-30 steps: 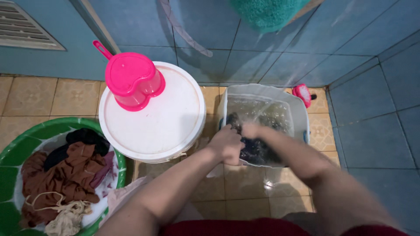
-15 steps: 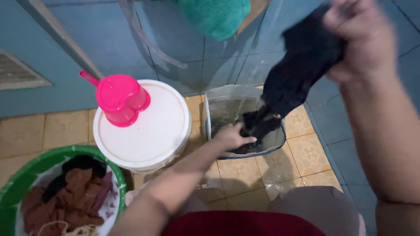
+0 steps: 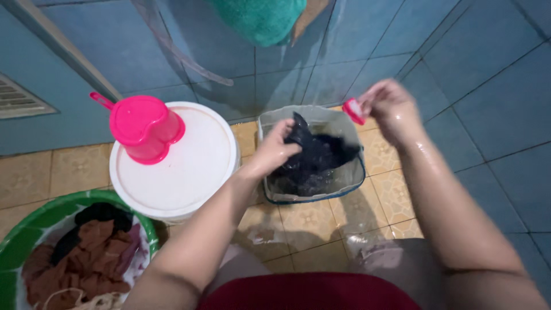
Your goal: The person hand-washes clothes in a green basin filled with soapy water, then rinses each item in a clear bucket of water. They transfer the rinsed clothes into a white bucket and finally rinse the green basin under running water.
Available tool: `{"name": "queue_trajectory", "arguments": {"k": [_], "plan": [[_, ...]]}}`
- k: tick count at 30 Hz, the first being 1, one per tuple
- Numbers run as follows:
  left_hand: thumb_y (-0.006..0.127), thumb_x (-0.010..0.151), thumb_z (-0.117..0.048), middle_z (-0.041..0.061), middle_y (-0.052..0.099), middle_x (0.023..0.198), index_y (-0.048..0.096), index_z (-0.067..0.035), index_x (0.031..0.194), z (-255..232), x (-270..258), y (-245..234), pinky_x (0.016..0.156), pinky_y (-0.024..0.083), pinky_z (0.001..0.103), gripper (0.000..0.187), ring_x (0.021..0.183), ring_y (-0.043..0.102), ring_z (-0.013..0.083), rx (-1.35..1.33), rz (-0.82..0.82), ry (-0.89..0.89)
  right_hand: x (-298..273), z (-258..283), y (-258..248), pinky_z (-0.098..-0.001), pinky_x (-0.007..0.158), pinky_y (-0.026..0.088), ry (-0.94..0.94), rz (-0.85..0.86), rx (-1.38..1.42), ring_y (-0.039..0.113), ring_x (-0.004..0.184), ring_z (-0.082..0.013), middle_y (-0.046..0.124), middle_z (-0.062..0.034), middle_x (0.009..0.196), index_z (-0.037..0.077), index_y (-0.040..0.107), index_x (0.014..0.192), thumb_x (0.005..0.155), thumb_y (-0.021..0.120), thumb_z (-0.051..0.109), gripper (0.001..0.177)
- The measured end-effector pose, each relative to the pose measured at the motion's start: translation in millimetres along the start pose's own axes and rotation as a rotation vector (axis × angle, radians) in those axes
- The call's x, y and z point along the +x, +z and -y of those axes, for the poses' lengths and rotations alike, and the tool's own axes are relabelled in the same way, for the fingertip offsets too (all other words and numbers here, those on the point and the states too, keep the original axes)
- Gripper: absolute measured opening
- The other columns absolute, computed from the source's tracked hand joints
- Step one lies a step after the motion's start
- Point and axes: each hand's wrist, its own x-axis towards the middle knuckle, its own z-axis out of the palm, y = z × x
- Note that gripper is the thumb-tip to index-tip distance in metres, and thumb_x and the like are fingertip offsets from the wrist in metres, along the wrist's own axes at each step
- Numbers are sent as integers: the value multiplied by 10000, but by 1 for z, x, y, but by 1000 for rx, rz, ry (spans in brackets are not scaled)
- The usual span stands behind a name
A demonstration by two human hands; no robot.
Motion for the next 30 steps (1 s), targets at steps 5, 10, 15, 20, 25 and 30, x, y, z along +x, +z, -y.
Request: {"name": "queue_trajectory", "arguments": {"k": [5,10,15,20,25,30], "plan": [[703,808,-126,145,641,1118,666,-83,1148,166,6,-2,815,466,452,345,931,596,315,765,374,-607,-29,-104,7,-305,673,505,295,69,-467,631,763,-142,674,-47,862,51,643,935,872,482,-86,221],[695,852,-265,177,696,1168,750,-83,1116,246,1,16,946,515,460,326,1069,657,336,1103,548,-588,-51,-133,8,-348,837,554,199,323,-905,703,918,-210,737,-90,961,62,702,1037,816,748,91,228],[679,921,-281,92,705,1064,648,-114,1231,136,20,26,741,538,390,353,878,649,220,470,-42,-561,-53,-124,17,-410,947,549,190,653,-1026,692,1104,-328,740,-149,1127,75,698,1162,514,911,153,687],[651,1031,-217,107,637,982,511,-121,1179,-91,29,64,539,551,345,225,676,624,201,-310,-208,-252,-49,-158,49,-546,1015,403,-33,483,-944,559,1191,-452,643,-252,1239,-17,594,1294,389,1070,286,1066],[540,1090,-149,155,708,1141,484,-104,1105,-259,-9,75,945,638,524,74,1031,744,318,-657,38,247,-37,-166,53,-446,849,524,68,74,-469,686,949,-316,737,-177,1054,9,699,1166,625,925,352,680],[547,1128,-159,139,710,1214,589,-58,1250,-240,-39,45,1025,540,504,164,1129,699,280,-636,-103,292,-1,-120,30,-333,695,605,277,-5,333,725,780,-211,731,-125,926,-57,718,1047,740,683,59,329]]}}
